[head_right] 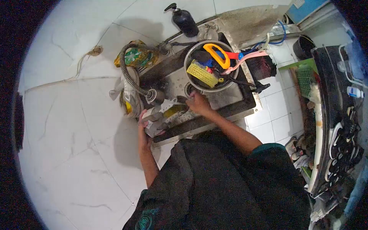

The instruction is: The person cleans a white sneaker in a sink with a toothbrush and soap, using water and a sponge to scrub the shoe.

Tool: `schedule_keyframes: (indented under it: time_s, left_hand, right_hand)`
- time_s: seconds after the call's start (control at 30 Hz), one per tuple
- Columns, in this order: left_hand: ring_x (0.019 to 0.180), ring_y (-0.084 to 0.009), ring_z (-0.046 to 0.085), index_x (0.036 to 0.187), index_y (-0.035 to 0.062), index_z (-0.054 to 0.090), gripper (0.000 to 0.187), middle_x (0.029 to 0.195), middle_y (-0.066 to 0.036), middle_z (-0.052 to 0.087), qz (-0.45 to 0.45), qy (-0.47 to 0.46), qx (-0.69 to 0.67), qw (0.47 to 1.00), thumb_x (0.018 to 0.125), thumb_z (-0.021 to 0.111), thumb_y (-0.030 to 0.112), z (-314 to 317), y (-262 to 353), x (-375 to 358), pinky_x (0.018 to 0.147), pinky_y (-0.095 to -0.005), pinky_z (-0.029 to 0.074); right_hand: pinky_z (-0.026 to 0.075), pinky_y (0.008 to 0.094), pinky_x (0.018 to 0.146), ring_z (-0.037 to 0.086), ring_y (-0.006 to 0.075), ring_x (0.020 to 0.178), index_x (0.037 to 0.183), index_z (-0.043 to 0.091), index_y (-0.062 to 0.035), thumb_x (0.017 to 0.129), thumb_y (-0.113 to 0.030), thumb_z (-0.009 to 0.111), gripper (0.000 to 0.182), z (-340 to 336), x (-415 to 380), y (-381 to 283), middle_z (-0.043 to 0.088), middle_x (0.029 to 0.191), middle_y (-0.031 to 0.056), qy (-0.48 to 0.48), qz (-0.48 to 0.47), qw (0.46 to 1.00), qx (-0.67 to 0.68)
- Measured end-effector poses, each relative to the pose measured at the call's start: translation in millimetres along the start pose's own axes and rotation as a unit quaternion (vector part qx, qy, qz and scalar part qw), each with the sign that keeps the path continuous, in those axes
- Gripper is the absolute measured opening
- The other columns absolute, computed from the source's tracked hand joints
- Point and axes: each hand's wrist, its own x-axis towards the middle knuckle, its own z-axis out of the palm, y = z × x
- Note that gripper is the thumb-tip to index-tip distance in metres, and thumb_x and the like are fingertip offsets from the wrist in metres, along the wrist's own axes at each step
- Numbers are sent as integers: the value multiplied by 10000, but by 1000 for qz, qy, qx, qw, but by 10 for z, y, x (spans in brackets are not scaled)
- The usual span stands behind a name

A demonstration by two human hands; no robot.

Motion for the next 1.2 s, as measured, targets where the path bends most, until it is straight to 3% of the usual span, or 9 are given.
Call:
schedule_keyframes:
  time_s: [0.17, 0.37, 0.57, 0.67, 0.77, 0.8, 1.0, 1.1, 1.2]
  left_hand:
    - [1144, -382, 549, 1420, 206, 359, 671, 1338, -161, 486, 5, -19, 30, 999, 795, 558, 352, -65, 107, -8, 725, -614, 557]
    - [1152, -375, 543, 1416, 166, 386, 692, 1357, -146, 469, -12, 12, -5, 1000, 781, 564, 376, 5, 350, -60, 701, -609, 565]
    - [1149, -307, 522, 1382, 194, 427, 667, 1294, -108, 498, 2, -13, 48, 999, 736, 557, 291, -32, 481, -195, 815, -520, 546]
    - [1192, -273, 494, 1369, 144, 441, 695, 1288, -95, 500, 92, -6, 130, 987, 692, 552, 255, -101, 483, -171, 964, -395, 465]
    - [1251, -236, 451, 1345, 79, 456, 732, 1302, -91, 493, 178, -69, 262, 946, 627, 562, 169, -98, 703, -294, 1058, -314, 339]
    - [1261, -234, 446, 1342, 67, 459, 749, 1307, -90, 494, 188, -84, 280, 938, 605, 563, 149, -92, 742, -344, 1070, -321, 321]
    - [1223, -218, 472, 1295, 4, 492, 826, 1280, -101, 518, 197, -78, 334, 918, 493, 569, 183, -14, 955, -484, 1074, -316, 299]
    - [1252, -231, 471, 1276, 3, 515, 795, 1309, -123, 529, 219, -107, 348, 905, 494, 562, 139, -122, 1032, -490, 1082, -321, 295]
    - [1301, -251, 455, 1254, 11, 542, 748, 1350, -159, 531, 230, -153, 377, 884, 509, 543, 77, -98, 1048, -493, 1090, -325, 286]
  right_hand:
    - [545, 440, 728, 682, 334, 728, 919, 660, 51, 872, -295, 621, 352, -11, 355, -202, 673, 827, 204, -211, 137, 968, 22]
    - [510, 501, 788, 642, 431, 859, 960, 626, 82, 901, -231, 617, 319, 219, 563, -137, 652, 896, 271, -188, -75, 976, -77]
    - [568, 484, 787, 664, 350, 971, 971, 590, 99, 875, -202, 649, 322, 65, 597, -374, 638, 873, 275, -331, 122, 936, -14]
    - [565, 539, 807, 635, 388, 1044, 972, 583, 100, 861, -172, 654, 302, 307, 656, -160, 617, 965, 299, -259, -106, 955, -99]
    - [506, 619, 871, 585, 486, 1070, 1061, 567, 69, 858, -190, 643, 337, 128, 751, -166, 578, 1112, 302, -508, 247, 730, 384]
    - [423, 634, 966, 522, 478, 1179, 1406, 358, 9, 917, -324, 556, 624, 396, 933, 259, 442, 1382, 288, -604, 216, 601, 477]
    - [273, 677, 1052, 382, 455, 1319, 1420, 379, -34, 904, -504, 533, 715, 305, 766, -204, 420, 1425, 242, -638, 137, 477, 589]
    - [277, 701, 1034, 394, 471, 1277, 1381, 434, -46, 902, -565, 491, 709, 274, 787, -370, 369, 1462, 196, -541, 274, 459, 650]
    - [349, 598, 1037, 482, 383, 1230, 1402, 415, -81, 880, -642, 503, 771, 83, 489, -1161, 466, 1400, 169, -303, 240, 838, 384]
